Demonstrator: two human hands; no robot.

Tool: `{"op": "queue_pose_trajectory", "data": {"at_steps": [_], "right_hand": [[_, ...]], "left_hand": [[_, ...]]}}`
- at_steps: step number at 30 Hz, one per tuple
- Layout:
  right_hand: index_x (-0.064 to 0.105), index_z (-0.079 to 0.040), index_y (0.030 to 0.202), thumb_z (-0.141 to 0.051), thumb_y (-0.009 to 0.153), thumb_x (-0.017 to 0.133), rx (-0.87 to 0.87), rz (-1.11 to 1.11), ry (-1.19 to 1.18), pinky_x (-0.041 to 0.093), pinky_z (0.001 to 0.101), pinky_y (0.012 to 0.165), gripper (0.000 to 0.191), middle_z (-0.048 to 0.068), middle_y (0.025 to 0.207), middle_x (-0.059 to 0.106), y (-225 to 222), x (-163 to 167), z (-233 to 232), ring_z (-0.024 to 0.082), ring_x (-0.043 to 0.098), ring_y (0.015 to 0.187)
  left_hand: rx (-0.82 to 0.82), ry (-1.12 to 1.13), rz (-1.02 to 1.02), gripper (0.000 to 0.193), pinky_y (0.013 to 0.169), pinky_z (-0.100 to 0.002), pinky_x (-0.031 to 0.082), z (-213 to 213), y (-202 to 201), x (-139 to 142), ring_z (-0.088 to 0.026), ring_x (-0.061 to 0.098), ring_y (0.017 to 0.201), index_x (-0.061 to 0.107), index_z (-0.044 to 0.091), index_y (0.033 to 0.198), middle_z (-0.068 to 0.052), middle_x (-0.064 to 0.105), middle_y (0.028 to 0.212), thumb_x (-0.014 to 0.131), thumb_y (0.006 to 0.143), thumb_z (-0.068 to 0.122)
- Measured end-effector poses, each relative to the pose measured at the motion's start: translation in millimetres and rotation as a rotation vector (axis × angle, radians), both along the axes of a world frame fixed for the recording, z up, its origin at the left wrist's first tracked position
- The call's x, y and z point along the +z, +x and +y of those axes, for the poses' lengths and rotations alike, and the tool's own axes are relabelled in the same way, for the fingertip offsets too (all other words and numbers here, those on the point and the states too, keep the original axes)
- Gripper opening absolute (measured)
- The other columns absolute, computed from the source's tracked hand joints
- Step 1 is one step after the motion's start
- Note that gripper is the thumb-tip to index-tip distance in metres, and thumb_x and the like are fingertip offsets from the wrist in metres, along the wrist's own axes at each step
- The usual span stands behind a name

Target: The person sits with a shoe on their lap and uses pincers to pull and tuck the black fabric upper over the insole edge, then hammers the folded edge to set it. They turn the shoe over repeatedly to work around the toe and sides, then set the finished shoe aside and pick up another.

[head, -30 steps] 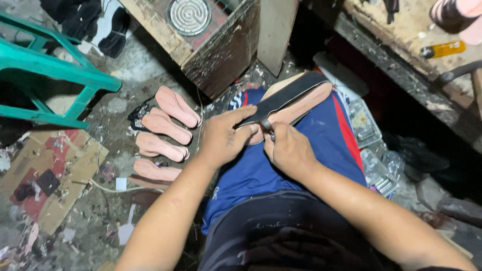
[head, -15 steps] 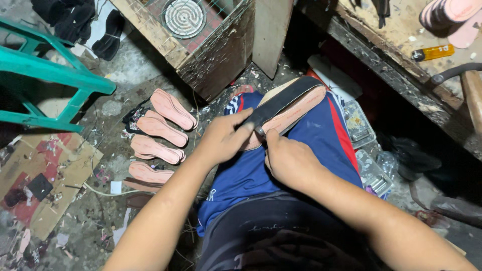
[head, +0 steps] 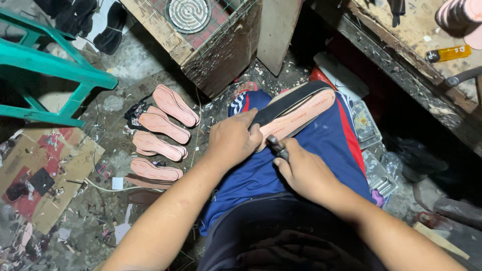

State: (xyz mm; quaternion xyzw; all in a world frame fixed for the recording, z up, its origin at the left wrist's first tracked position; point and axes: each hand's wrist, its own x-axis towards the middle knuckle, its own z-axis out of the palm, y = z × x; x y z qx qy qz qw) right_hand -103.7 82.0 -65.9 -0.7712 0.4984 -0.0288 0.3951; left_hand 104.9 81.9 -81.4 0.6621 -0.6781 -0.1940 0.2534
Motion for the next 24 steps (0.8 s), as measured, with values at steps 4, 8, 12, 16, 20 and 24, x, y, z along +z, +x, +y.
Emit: {"op": "queue_pose_trajectory", "data": {"at_steps": [4, 8, 12, 16, 20, 24], "right_hand": [[0.050, -0.003, 0.131, -0.015, 0.087, 0.065, 0.071, -0.272, -0.250, 0.053, 0.0507, 0.075, 0.047, 0.024, 0.106, 0.067, -3, 14, 2, 0.046, 0.067, 0.093], [0.057, -0.008, 0.123, -0.016, 0.090, 0.065, -0.077, -0.249, -0.310, 0.055, 0.0494, 0.075, 0.035, 0.022, 0.102, 0.069, 8, 16, 3, 0.045, 0.069, 0.089], [0.051, 0.000, 0.116, -0.023, 0.099, 0.060, 0.205, 0.217, -0.155, 0.054, 0.0531, 0.079, 0.030, 0.022, 0.092, 0.069, 17, 0, -2, 0.044, 0.069, 0.086], [0.051, 0.000, 0.115, -0.030, 0.090, 0.068, 0.001, 0.100, -0.166, 0.052, 0.0559, 0.074, 0.043, 0.027, 0.089, 0.070, 0, -15, -10, 0.047, 0.067, 0.082], [0.052, -0.001, 0.117, -0.026, 0.087, 0.076, -0.213, -0.122, -0.688, 0.054, 0.0498, 0.078, 0.045, 0.026, 0.102, 0.066, -29, -17, -29, 0.045, 0.066, 0.089], [0.052, 0.002, 0.119, -0.023, 0.084, 0.084, -0.529, -0.171, -0.343, 0.052, 0.0376, 0.078, 0.053, 0.013, 0.096, 0.068, -48, -17, -66, 0.025, 0.066, 0.084]], "left_hand": [[-0.036, 0.037, -0.007, 0.052, 0.088, -0.046, 0.056, 5, 5, -2, -0.037, 0.071, 0.098, 0.066, 0.001, 0.129, -0.018, 0.072, 0.122, 0.058, 0.083, 0.023], [-0.073, 0.028, 0.016, 0.056, 0.092, -0.045, 0.054, 5, 12, -5, -0.036, 0.070, 0.104, 0.065, 0.001, 0.131, -0.019, 0.070, 0.125, 0.061, 0.081, 0.025], [-0.145, -0.041, 0.037, 0.060, 0.094, -0.047, 0.052, 12, 22, -11, -0.040, 0.068, 0.111, 0.064, 0.000, 0.132, -0.021, 0.068, 0.129, 0.065, 0.080, 0.030], [-0.110, 0.144, 0.202, 0.060, 0.085, -0.043, 0.054, 17, 50, -22, -0.033, 0.070, 0.100, 0.066, 0.001, 0.131, -0.018, 0.074, 0.115, 0.076, 0.081, 0.032], [0.064, 0.436, 0.685, 0.051, 0.082, -0.029, 0.057, 23, 68, -38, -0.012, 0.070, 0.089, 0.068, 0.001, 0.130, -0.008, 0.078, 0.105, 0.078, 0.085, 0.023], [0.265, 0.271, 1.247, 0.044, 0.079, -0.028, 0.056, 20, 57, -32, -0.012, 0.069, 0.088, 0.066, -0.005, 0.126, -0.007, 0.074, 0.104, 0.076, 0.086, 0.010]]}}
